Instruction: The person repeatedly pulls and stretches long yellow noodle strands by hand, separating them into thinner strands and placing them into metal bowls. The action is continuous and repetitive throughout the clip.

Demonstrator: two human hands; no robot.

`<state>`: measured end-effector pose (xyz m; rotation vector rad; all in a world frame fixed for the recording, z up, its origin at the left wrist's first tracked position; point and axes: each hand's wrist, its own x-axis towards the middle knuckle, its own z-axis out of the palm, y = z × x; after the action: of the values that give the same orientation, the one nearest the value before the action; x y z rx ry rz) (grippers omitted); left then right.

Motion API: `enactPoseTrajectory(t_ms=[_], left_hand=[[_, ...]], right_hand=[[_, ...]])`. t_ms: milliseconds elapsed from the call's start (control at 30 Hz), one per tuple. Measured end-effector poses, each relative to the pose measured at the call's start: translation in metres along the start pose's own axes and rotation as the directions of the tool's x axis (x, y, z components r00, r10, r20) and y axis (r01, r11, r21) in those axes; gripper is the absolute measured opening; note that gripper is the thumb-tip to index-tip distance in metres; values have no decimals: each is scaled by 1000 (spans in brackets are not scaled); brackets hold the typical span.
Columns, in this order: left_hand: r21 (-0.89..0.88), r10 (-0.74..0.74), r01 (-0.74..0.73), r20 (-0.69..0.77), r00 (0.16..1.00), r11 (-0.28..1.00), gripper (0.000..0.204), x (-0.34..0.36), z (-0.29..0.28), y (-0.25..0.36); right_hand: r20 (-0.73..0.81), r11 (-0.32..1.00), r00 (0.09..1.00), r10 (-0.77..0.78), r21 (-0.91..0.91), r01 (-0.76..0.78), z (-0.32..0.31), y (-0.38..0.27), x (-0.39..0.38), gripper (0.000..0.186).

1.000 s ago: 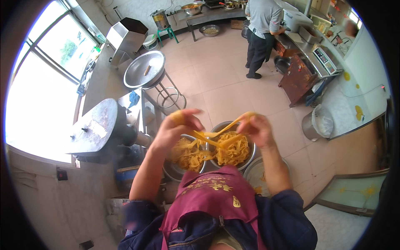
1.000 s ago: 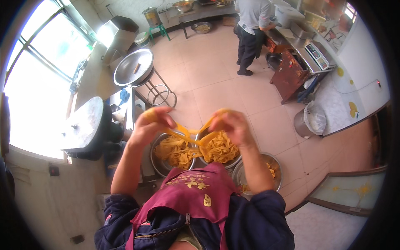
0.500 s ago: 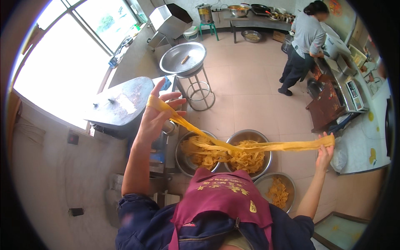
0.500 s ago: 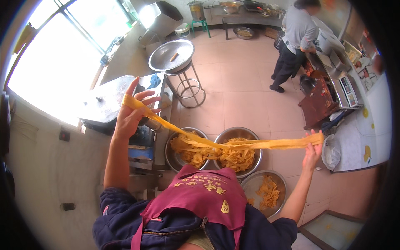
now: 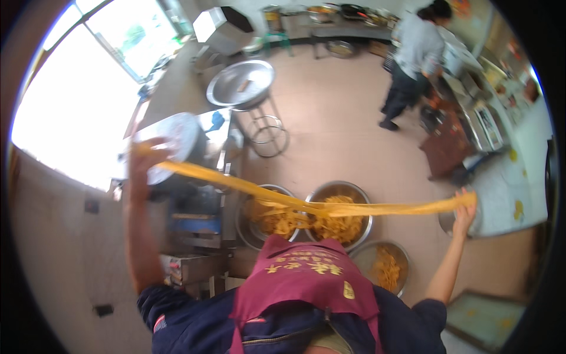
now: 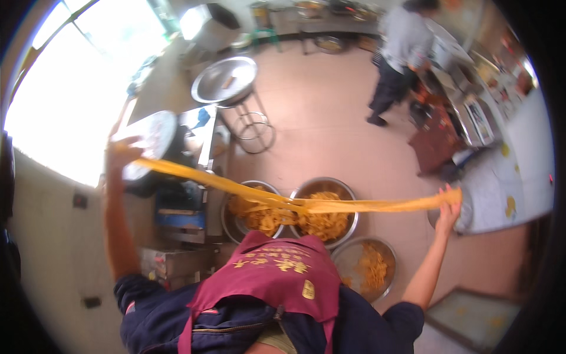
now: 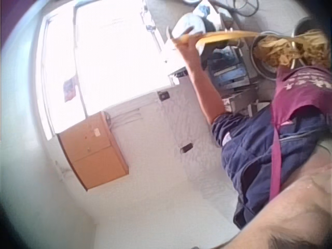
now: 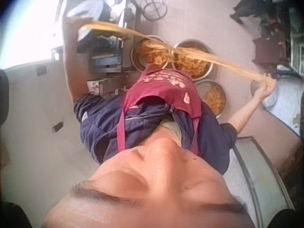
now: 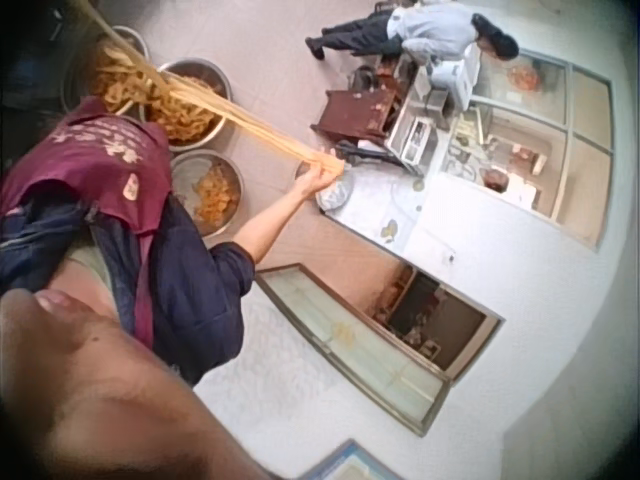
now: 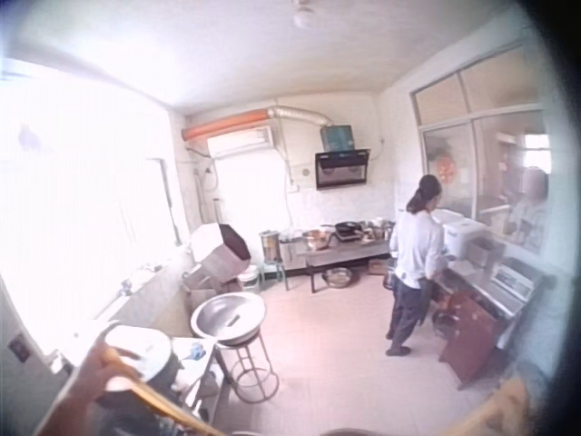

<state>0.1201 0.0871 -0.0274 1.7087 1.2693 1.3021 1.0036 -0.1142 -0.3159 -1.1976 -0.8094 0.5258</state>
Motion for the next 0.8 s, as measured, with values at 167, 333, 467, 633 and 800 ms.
enactPoseTrajectory(t_ms=[167,333,467,633,800], left_hand=[[254,99,-2,-370,924,967,68,-21,-119,-7],[82,164,-143,-387,907,986,67,-11,-124,4],[-37,120,-130,-195,973,991,71,-12,-57,-1],[-261,101,-54,171,980,964,80,-26,81,11],[-407,170,97,572,803,908,74,-46,210,44]], right_hand=[[-157,986,981,110,-104,-127,9,-37,12,72],[142,988,990,10,-153,12,49,-52,-1,69],[389,990,921,4,-129,51,151,-87,-33,63],[562,988,827,20,-140,71,264,-157,-77,64],[783,939,618,-71,-156,305,332,-217,-94,70]])
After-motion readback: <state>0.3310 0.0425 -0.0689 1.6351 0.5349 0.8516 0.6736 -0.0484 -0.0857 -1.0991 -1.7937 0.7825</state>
